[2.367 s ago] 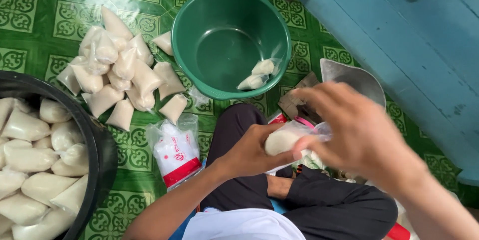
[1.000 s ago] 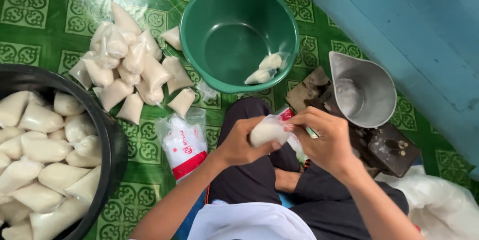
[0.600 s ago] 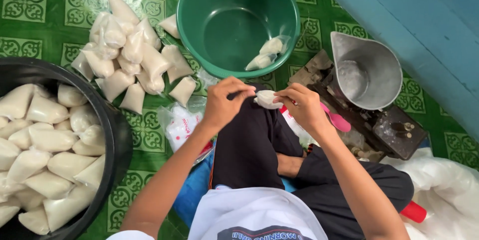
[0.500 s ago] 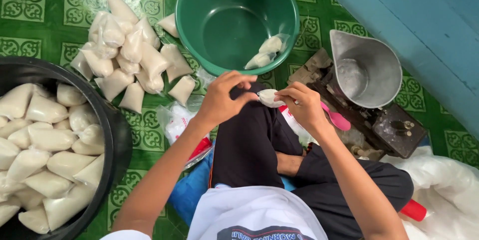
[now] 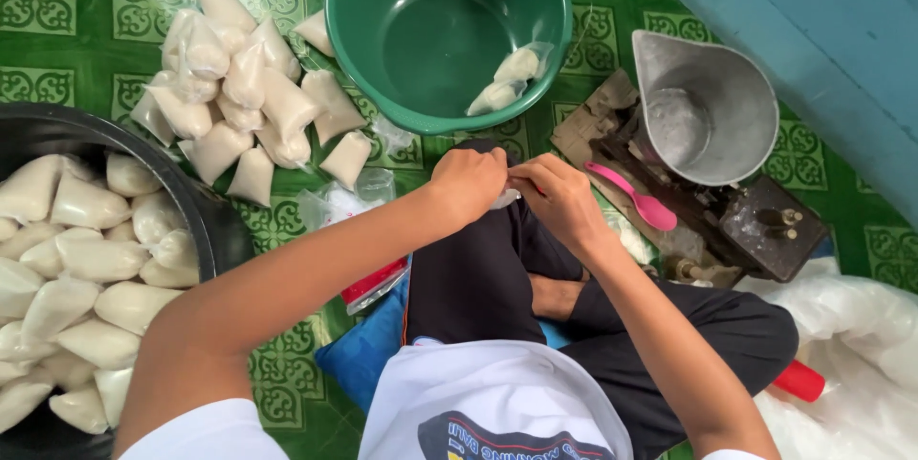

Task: Filling small plastic bags with white powder and tying them shut by hand.

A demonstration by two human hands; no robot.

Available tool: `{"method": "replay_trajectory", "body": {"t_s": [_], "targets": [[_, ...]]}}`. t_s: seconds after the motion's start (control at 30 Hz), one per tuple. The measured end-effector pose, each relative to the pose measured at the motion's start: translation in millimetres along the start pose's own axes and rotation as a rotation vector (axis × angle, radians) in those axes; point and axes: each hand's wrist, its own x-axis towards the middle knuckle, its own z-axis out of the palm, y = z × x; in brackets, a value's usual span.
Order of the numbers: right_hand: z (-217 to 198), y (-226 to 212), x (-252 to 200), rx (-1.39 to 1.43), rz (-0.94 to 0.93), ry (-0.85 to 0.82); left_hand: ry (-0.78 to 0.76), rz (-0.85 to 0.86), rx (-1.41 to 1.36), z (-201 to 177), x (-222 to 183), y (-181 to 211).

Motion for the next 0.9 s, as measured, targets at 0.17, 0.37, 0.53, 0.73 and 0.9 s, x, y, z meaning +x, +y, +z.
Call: {"method": "replay_trajectory", "body": {"t_s": [0.17, 0.37, 0.53, 0.73, 0.9], "targets": [[-16, -3, 6, -0.123, -0.115, -0.179, -0.048, 0.009, 0.161, 19, -1, 3], [-24, 4, 17, -0.345, -0.181, -0.514, 0.006, 0.061, 0.297, 30, 6, 9], [-27, -28, 54, -0.388, 0.168, -0.822, 0.043, 0.093, 0.293, 22, 3, 8], [15, 1, 40, -0.461, 0.188, -1.005, 0.062, 0.066, 0.293, 33, -3, 3], [38, 21, 14, -0.413, 0.347, -1.005, 0.093, 0.044, 0.273, 33, -5, 6]]}}
